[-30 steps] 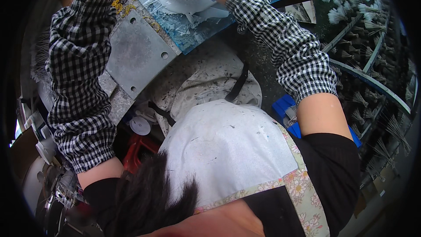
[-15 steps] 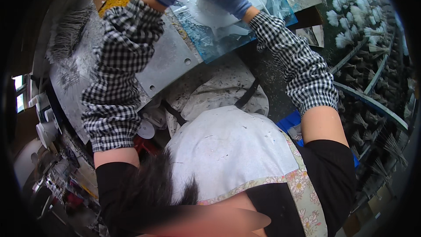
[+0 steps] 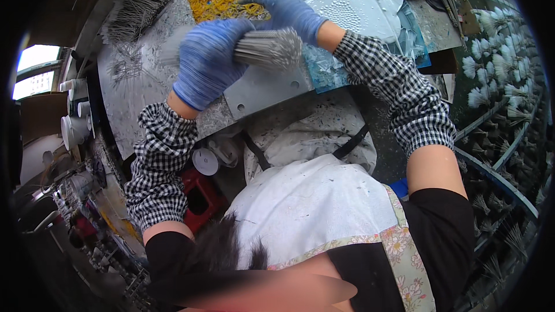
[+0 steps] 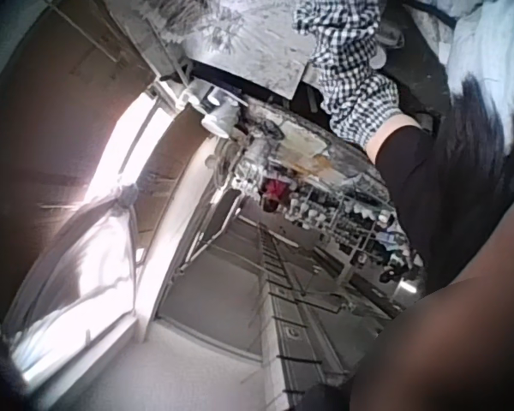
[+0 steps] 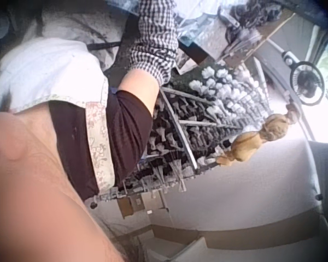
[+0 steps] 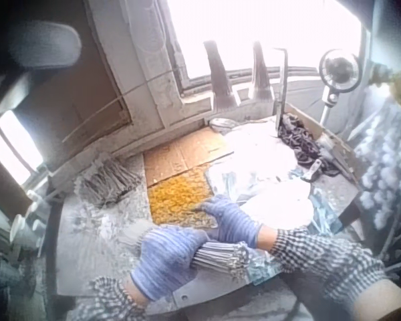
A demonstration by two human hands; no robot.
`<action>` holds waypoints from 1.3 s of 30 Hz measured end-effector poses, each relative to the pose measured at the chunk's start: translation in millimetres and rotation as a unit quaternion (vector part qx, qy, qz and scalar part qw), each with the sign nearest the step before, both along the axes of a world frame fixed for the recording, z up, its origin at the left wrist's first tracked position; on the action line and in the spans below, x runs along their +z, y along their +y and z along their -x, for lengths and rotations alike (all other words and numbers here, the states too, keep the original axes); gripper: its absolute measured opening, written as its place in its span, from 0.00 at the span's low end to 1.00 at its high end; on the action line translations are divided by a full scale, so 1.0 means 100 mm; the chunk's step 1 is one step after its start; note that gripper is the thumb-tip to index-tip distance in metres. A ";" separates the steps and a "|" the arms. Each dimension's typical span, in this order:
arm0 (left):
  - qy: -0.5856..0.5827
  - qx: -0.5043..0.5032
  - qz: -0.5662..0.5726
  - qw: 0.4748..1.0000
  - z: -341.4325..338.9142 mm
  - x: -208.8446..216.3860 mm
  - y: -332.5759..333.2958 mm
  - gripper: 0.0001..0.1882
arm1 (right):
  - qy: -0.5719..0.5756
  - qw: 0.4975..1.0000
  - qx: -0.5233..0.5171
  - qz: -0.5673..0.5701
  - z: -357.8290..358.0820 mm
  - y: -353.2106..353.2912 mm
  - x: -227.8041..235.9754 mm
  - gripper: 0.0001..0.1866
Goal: Manufacturing brushes by dipping bundles of plastic filaments into white adhesive paste and arranging them into heads.
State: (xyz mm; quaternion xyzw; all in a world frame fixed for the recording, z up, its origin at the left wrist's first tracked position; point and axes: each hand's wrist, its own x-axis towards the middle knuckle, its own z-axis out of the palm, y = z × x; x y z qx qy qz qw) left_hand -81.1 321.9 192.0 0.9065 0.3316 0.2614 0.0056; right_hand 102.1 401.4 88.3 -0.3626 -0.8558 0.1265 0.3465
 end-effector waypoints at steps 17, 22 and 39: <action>-0.359 0.096 0.385 0.845 0.58 0.14 -0.08 0.16 | -0.085 0.992 -0.082 -0.051 0.58 0.88 -0.02 0.06; -0.411 0.227 0.347 0.812 1.23 0.03 -0.07 0.24 | 0.266 0.905 0.121 0.310 0.97 -0.16 0.83 0.17; -0.277 0.079 0.344 0.894 -0.21 0.06 0.29 0.19 | 0.531 0.771 0.166 0.311 -0.82 -1.00 1.06 0.18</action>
